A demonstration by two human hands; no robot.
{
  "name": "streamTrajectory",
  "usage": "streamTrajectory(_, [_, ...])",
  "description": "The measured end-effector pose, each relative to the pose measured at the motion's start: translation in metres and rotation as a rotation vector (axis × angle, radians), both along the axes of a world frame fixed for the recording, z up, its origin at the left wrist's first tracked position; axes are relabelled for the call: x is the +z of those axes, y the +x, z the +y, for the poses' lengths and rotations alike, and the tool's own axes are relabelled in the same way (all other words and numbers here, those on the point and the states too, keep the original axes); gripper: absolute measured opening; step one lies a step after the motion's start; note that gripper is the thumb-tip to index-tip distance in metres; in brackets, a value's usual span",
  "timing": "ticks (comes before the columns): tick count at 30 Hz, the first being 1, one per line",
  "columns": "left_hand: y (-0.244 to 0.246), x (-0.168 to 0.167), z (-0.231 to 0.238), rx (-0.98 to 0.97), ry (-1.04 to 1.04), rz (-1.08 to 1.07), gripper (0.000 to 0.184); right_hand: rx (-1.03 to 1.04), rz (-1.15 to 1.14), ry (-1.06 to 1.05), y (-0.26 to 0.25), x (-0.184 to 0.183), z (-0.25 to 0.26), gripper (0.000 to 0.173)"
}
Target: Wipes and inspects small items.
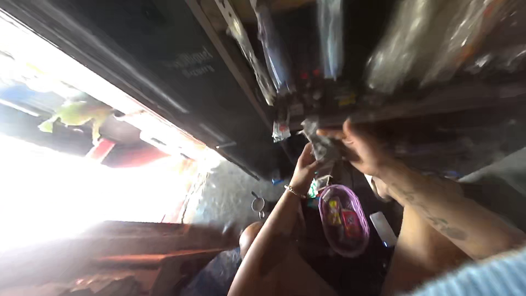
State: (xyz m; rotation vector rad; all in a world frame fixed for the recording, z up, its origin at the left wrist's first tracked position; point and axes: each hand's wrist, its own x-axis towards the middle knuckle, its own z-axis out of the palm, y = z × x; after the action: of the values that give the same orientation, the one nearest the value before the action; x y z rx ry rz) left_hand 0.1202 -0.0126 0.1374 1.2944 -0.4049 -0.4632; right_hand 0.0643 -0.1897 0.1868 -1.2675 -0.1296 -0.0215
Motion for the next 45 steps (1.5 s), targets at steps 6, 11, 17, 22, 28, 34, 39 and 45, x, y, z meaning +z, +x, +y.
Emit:
streamTrajectory(6, [0.022, 0.023, -0.011, 0.017, 0.147, -0.205, 0.032, -0.199, 0.058, 0.017, 0.030, -0.015, 0.028, 0.081])
streamTrajectory(11, [0.029, 0.018, -0.002, -0.274, 0.397, -0.248, 0.028, -0.172, 0.297, 0.088, 0.038, -0.031, 0.030, 0.017])
streamTrajectory(17, [0.030, 0.023, 0.000, -0.341, 0.333, -0.145, 0.032, -0.473, 0.366, 0.376, 0.059, -0.019, 0.010, 0.017])
streamTrajectory(22, [0.028, 0.023, 0.000, -0.197, 0.231, -0.129, 0.029, -0.472, 0.306, 0.269, 0.062, -0.012, 0.003, 0.015])
streamTrajectory(28, [0.031, 0.015, -0.003, 0.101, 0.008, 0.041, 0.028, -0.453, 0.202, 0.368, 0.057, -0.016, 0.010, 0.035])
streamTrajectory(34, [0.030, 0.004, -0.004, 0.088, 0.095, -0.129, 0.028, -0.168, 0.133, 0.096, 0.045, -0.019, 0.026, 0.025])
streamTrajectory(39, [0.028, 0.001, 0.004, -0.060, 0.313, -0.319, 0.030, -0.210, 0.214, 0.145, 0.049, -0.027, 0.029, 0.052])
streamTrajectory(45, [0.021, 0.007, 0.011, -0.178, 0.235, -0.263, 0.031, -0.575, 0.243, 0.394, 0.068, -0.022, 0.007, 0.017])
